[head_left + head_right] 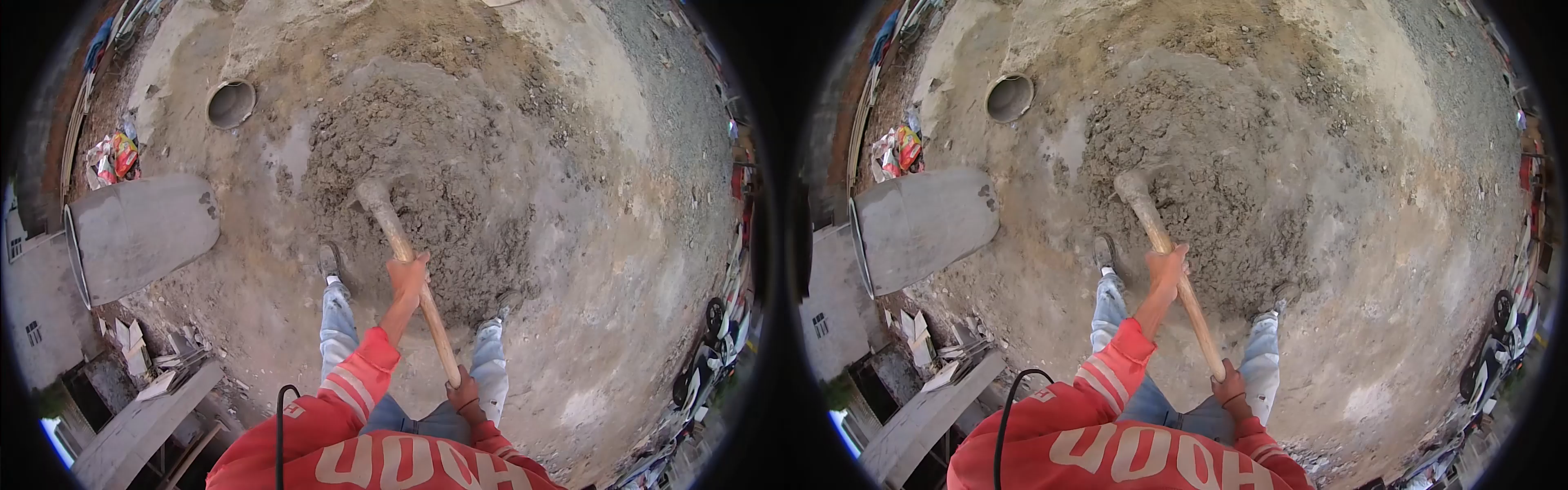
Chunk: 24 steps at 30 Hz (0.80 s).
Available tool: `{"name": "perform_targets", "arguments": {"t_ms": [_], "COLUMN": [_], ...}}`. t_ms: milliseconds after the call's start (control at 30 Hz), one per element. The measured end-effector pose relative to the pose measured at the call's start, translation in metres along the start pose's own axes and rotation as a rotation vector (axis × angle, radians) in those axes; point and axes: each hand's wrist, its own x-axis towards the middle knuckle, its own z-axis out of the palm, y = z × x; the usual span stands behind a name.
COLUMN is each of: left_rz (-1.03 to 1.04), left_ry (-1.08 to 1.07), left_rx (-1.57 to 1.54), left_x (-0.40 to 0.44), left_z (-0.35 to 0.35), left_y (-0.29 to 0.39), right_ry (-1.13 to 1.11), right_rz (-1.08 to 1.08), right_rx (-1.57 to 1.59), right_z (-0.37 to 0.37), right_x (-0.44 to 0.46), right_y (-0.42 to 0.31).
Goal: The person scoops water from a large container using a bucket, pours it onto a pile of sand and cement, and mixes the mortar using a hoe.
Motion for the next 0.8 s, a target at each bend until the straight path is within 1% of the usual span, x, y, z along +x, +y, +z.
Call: {"name": "perform_targets", "arguments": {"t_ms": [67,133,200,233,300,333,367,400,433,467,533,567,600,633,667,700,733,800], "left_rz": [0.141,0.358,0.606,0.776,0.931,0.953,0.974,0.912,0.854,0.792,0.733,0.603,0.39,0.315,0.179,0.192,0.18,-0.039], "left_ry": [-0.034,-0.231,-0.377,-0.37,-0.219,-0.196,-0.172,-0.125,-0.078,-0.027,0.044,0.0,0.031,0.07,0.038,0.028,0.025,-0.067], "left_rx": [-0.008,-0.08,-0.104,-0.066,0.104,0.18,0.257,0.338,0.42,0.502,0.571,0.587,0.766,0.901,0.797,0.793,0.793,0.392], "left_x": [-0.014,-0.019,-0.026,-0.02,-0.015,0.005,0.023,0.034,0.048,0.064,0.121,0.133,0.157,0.181,0.117,0.109,0.11,0.149], "left_z": [-0.005,-0.013,-0.017,-0.015,-0.012,-0.011,-0.009,-0.007,-0.004,-0.002,0.005,0.007,0.008,0.006,0.016,0.02,0.017,0.012], "left_y": [0.069,0.146,0.234,0.27,0.324,0.329,0.324,0.308,0.285,0.258,0.18,0.126,0.065,-0.006,-0.017,-0.038,-0.068,-0.11], "right_ry": [0.098,0.242,0.287,0.312,0.314,0.308,0.332,0.343,0.356,0.313,0.232,0.155,0.08,0.05,0.029,0.022,-0.005,-0.023], "right_rz": [-0.141,-0.266,-0.361,-0.399,-0.505,-0.508,-0.517,-0.526,-0.539,-0.482,-0.375,-0.241,-0.106,-0.035,0.029,0.024,0.032,0.013], "right_rx": [0.08,0.084,0.046,0.085,0.17,0.158,0.144,0.124,0.106,0.091,0.058,0.063,0.069,0.059,0.058,0.069,0.075,0.046], "right_z": [0.011,0.015,-0.005,-0.018,-0.035,-0.041,-0.045,-0.047,-0.048,-0.041,-0.025,-0.012,0.003,0.012,0.015,0.007,0.004,-0.013], "right_x": [0.035,0.067,0.089,0.101,0.138,0.16,0.183,0.21,0.228,0.235,0.254,0.25,0.235,0.217,0.198,0.182,0.154,0.103], "right_y": [-0.048,-0.11,-0.195,-0.239,-0.311,-0.339,-0.365,-0.383,-0.388,-0.375,-0.331,-0.291,-0.246,-0.202,-0.168,-0.144,-0.118,-0.083]}}
